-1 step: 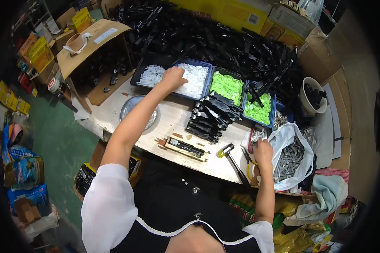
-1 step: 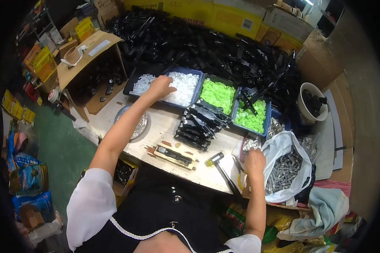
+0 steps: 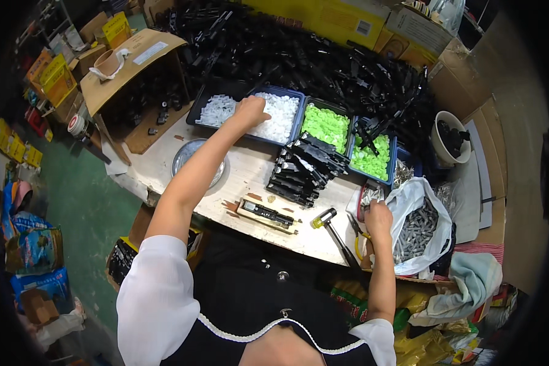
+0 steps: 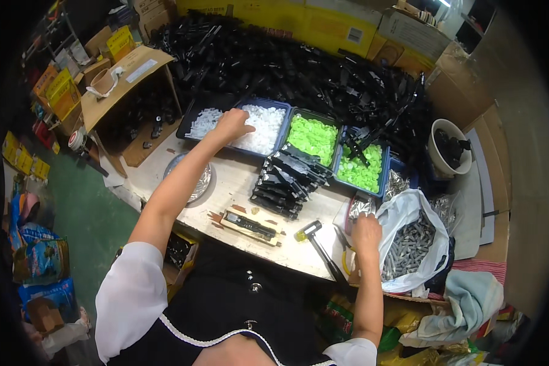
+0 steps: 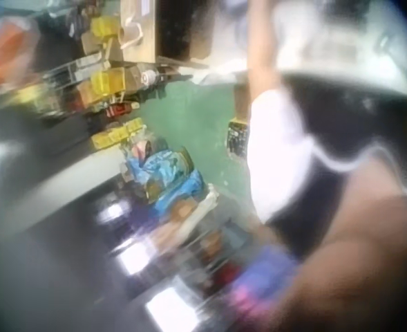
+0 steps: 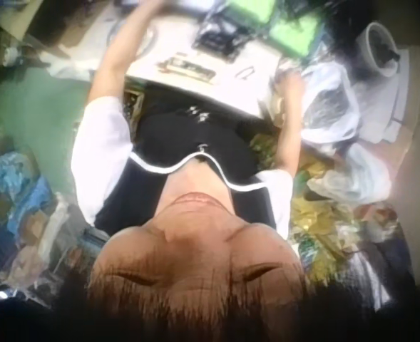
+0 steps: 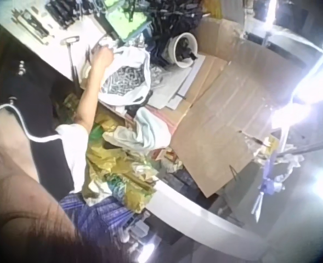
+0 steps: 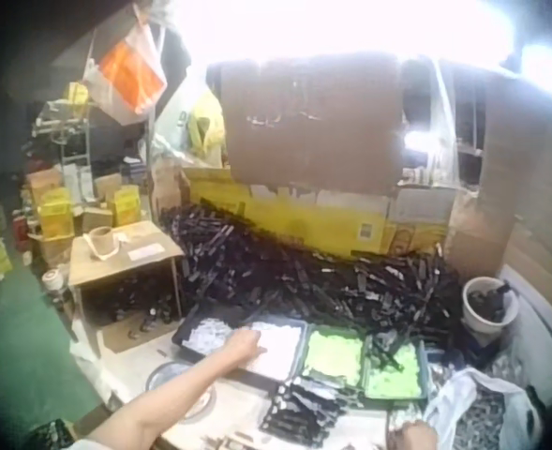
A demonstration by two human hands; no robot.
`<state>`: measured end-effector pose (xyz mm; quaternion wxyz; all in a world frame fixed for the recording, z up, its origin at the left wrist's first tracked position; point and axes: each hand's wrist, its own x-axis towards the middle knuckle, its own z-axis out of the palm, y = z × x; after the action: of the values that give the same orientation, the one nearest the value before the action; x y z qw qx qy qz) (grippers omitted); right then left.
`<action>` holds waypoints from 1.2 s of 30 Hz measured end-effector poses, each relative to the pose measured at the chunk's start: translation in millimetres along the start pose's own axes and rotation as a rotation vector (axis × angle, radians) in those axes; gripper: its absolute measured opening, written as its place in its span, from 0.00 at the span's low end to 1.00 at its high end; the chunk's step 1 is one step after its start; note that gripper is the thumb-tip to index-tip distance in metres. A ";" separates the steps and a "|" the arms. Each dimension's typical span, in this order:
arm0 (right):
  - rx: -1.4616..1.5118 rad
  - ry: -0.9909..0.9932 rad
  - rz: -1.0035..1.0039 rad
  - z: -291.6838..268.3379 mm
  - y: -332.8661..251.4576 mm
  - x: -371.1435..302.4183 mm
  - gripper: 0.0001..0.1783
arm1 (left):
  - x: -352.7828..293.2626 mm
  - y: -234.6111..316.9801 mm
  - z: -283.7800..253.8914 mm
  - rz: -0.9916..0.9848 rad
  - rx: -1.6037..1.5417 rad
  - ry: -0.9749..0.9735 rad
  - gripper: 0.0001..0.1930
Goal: The person assembles components by hand and using a mallet, picking up small white and green plastic pieces from bins, placing them into larger black frames, and hammering them into place on a wooden jig.
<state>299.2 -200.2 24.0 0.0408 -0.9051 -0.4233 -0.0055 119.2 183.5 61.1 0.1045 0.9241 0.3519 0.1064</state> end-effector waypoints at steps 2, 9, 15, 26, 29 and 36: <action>-0.051 0.018 0.018 12.3 4.5 6.3 0.07 | 12.3 -3.6 14.1 0.017 0.036 -0.025 0.17; 0.002 0.046 0.013 7.0 2.3 6.6 0.07 | 31.0 -17.3 20.7 -0.007 -0.221 -0.114 0.16; 0.161 0.117 0.040 8.6 11.4 10.2 0.07 | 32.4 -24.5 23.7 -0.045 -0.308 -0.002 0.15; 0.521 0.172 -0.002 8.2 21.8 5.1 0.07 | 13.0 -13.7 1.4 -0.326 -1.182 -0.039 0.08; 0.572 0.149 0.002 11.0 26.8 9.5 0.07 | 9.3 -11.8 -3.8 -0.251 -1.384 -0.014 0.08; 1.385 0.127 0.172 -28.6 -3.2 -1.6 0.04 | -74.8 23.6 -31.3 0.021 -2.039 -0.211 0.12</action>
<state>296.4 -201.6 52.6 0.6328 -0.6992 -0.2530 0.2159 71.0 119.6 88.2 0.8697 0.4035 0.0748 0.2741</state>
